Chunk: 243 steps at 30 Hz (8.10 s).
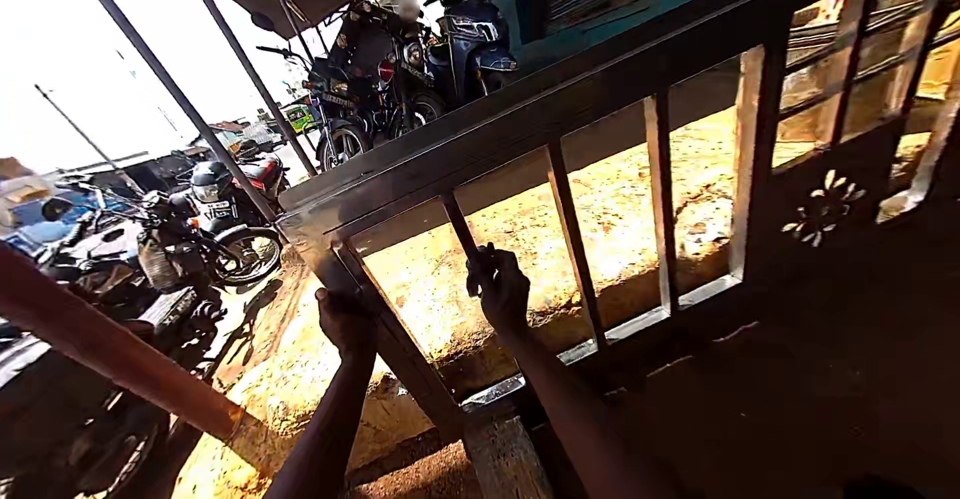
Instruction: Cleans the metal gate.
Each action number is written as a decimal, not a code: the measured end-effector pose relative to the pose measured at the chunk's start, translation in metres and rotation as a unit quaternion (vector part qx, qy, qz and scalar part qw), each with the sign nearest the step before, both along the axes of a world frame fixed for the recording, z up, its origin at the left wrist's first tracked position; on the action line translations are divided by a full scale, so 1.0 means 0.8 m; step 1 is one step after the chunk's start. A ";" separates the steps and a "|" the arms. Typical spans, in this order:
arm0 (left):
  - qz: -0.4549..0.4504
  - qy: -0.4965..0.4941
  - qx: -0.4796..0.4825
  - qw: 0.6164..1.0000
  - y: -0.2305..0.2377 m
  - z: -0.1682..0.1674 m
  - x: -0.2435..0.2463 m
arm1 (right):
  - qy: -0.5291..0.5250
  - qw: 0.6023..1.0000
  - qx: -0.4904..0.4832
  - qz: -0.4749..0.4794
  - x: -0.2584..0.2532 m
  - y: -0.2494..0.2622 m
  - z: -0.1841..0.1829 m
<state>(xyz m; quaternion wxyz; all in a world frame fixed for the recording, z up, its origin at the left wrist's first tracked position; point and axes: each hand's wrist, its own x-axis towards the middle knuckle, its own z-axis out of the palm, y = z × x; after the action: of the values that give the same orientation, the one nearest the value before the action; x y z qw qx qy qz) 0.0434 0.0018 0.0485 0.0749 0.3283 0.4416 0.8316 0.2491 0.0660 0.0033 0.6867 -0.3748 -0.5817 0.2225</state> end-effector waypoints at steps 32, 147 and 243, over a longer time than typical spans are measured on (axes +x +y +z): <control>0.063 -0.012 -0.036 0.997 0.003 -0.005 0.012 | 0.039 0.952 0.116 0.281 0.004 0.055 0.106; 0.089 0.117 -0.064 0.987 0.003 -0.010 -0.008 | -0.526 0.838 -0.104 -0.100 0.074 -0.033 -0.270; -0.140 -0.059 -0.173 0.973 -0.035 -0.017 -0.025 | -0.346 0.850 0.329 -0.224 0.047 0.067 0.238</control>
<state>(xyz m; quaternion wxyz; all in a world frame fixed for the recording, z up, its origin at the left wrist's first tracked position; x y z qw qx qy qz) 0.0231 -0.0263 0.0350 0.2715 0.3194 0.5232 0.7420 0.2863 0.1199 0.1939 0.5554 -0.2994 -0.7212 -0.2858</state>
